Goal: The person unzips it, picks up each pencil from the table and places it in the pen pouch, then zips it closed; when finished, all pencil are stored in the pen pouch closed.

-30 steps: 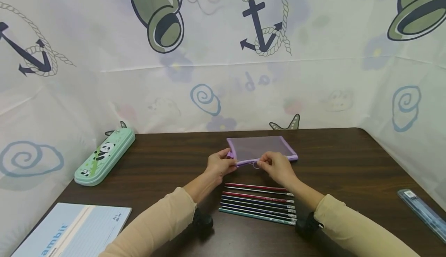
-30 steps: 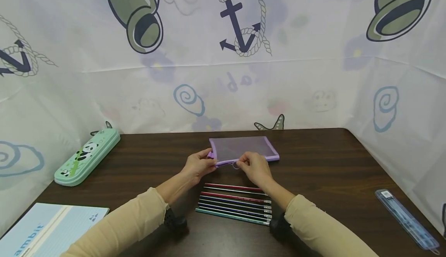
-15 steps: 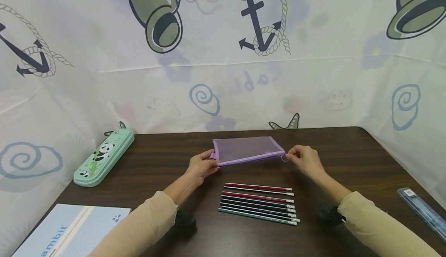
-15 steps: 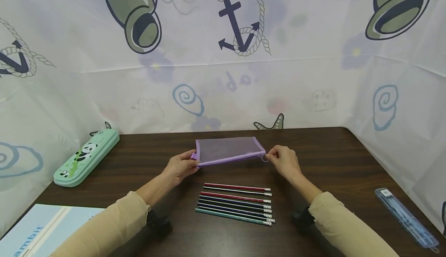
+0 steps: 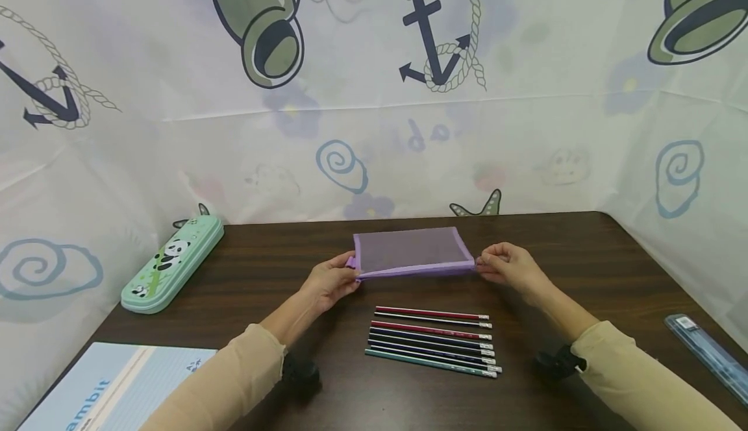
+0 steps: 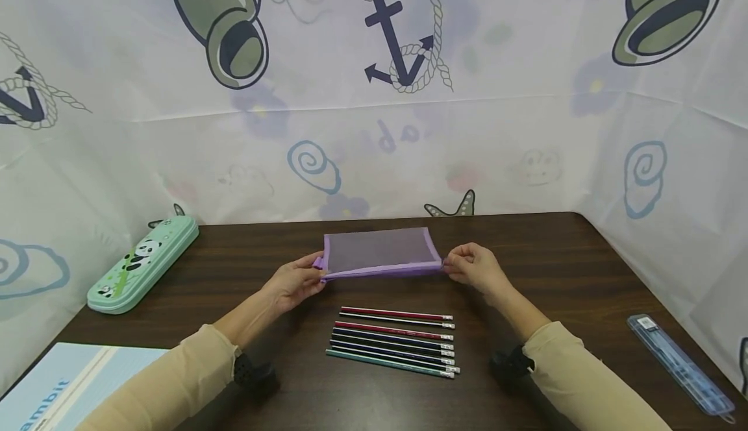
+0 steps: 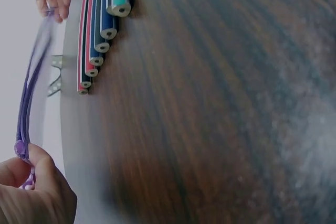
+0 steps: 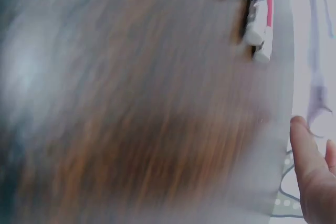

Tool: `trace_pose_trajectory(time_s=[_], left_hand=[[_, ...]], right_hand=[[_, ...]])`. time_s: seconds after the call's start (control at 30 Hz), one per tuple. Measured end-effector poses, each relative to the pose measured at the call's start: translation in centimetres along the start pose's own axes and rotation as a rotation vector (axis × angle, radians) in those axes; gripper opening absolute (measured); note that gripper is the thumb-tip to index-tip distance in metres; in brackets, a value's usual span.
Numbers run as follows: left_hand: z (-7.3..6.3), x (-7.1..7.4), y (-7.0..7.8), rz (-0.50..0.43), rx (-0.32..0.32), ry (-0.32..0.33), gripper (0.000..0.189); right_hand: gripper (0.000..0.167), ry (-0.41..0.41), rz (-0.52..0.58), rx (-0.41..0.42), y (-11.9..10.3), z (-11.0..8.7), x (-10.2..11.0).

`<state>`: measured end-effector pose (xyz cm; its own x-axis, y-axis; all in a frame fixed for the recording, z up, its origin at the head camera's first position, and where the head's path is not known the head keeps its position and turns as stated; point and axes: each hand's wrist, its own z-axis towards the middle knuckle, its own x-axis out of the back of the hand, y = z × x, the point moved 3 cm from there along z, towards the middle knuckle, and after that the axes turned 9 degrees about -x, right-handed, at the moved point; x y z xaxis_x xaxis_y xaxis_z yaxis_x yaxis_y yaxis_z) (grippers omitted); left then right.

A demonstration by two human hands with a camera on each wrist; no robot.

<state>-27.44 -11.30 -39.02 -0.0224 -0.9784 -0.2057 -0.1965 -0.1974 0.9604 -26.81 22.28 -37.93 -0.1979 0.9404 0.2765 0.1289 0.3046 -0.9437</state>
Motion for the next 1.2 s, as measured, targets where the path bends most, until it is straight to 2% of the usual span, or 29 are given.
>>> trace_pose_trajectory(time_s=[0.1, 0.23, 0.4, 0.57, 0.7, 0.8, 0.93, 1.1, 1.2], left_hand=[[-0.1, -0.2, 0.0, -0.012, 0.001, -0.027, 0.053], [-0.3, -0.4, 0.1, -0.017, -0.011, -0.052, 0.054], [-0.3, -0.5, 0.1, -0.015, -0.018, -0.075, 0.054], [0.1, -0.6, 0.0, 0.001, -0.018, -0.079, 0.054], [0.4, -0.6, 0.0, 0.024, -0.028, -0.036, 0.051], [0.7, -0.5, -0.1, 0.028, -0.051, 0.004, 0.049], [0.8, -0.6, -0.5, -0.019, -0.085, 0.065, 0.052], [0.0, -1.8, -1.0, -0.083, -0.105, 0.157, 0.054], [-0.6, -3.1, -1.4, -0.095, -0.102, 0.172, 0.051]], right_hand=[[0.048, -0.058, 0.085, -0.085, 0.2, 0.2, -0.3], [0.053, -0.079, 0.097, -0.132, 0.2, 0.4, -0.6], [0.052, -0.084, 0.101, -0.169, 0.2, 0.7, -0.8], [0.049, -0.055, 0.058, -0.148, 0.1, 1.0, -1.1], [0.046, -0.028, 0.063, -0.139, -0.1, 1.0, -1.2], [0.044, -0.018, 0.112, -0.159, -0.3, 1.0, -1.4], [0.043, -0.007, 0.214, -0.203, -0.5, 1.0, -1.6], [0.044, 0.014, 0.372, -0.272, -0.4, 1.0, -1.8], [0.038, 0.015, 0.475, -0.285, -0.4, 1.0, -1.9]])
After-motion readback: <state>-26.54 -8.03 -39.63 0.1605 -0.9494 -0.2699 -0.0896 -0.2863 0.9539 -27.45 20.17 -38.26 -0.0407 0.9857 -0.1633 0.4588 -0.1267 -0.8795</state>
